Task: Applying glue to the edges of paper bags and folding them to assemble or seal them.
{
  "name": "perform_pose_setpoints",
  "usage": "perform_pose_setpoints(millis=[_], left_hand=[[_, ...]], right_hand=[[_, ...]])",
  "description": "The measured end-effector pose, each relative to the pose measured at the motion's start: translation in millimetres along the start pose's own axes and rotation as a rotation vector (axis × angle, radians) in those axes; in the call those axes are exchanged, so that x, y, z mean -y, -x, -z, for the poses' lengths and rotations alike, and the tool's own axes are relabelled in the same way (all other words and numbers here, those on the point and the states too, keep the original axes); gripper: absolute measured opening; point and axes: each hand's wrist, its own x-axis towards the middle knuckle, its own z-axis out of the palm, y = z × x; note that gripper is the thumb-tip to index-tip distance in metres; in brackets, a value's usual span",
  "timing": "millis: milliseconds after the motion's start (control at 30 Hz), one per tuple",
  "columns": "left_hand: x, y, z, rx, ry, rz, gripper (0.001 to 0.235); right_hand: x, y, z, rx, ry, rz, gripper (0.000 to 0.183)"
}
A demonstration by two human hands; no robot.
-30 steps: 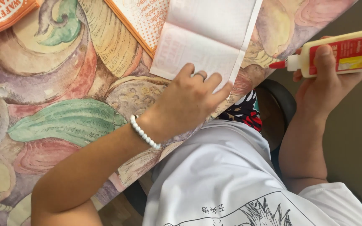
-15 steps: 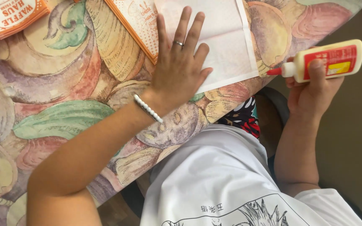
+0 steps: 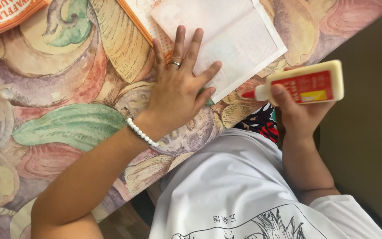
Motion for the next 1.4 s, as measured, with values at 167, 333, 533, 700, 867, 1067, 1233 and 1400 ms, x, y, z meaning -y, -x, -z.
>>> perform_pose_setpoints(millis=[167, 333, 533, 700, 867, 1067, 1233, 1400], left_hand=[[-1.9, 4.8, -2.2, -0.014, -0.008, 0.011, 0.047], [-2.7, 4.7, -0.3, 0.005, -0.044, 0.012, 0.054], [-2.8, 4.1, 0.2, -0.001, -0.08, 0.007, 0.057], [-2.4, 4.0, 0.2, -0.009, -0.083, 0.011, 0.059], [-2.2, 4.5, 0.4, 0.004, -0.075, 0.024, 0.059], [-1.9, 3.8, 0.5, -0.005, -0.061, 0.02, 0.059], [-1.9, 4.0, -0.2, -0.002, -0.066, 0.02, 0.059], [-1.9, 3.8, 0.1, 0.0, -0.068, 0.021, 0.06]], right_hand=[[16.8, 14.3, -28.3, 0.12, 0.087, -0.041, 0.031], [18.7, 16.3, -40.4, 0.15, 0.127, -0.05, 0.033], [11.6, 4.0, -29.4, 0.113, 0.217, 0.076, 0.031], [14.8, 6.1, -32.9, 0.089, 0.162, 0.081, 0.028], [24.4, 23.9, -46.0, 0.185, 0.22, -0.056, 0.035], [11.5, -6.9, -27.9, 0.003, 0.233, 0.092, 0.027], [1.9, -9.1, -20.4, -0.011, 0.241, 0.136, 0.029], [7.1, 22.9, -42.5, 0.079, 0.089, -0.096, 0.038]])
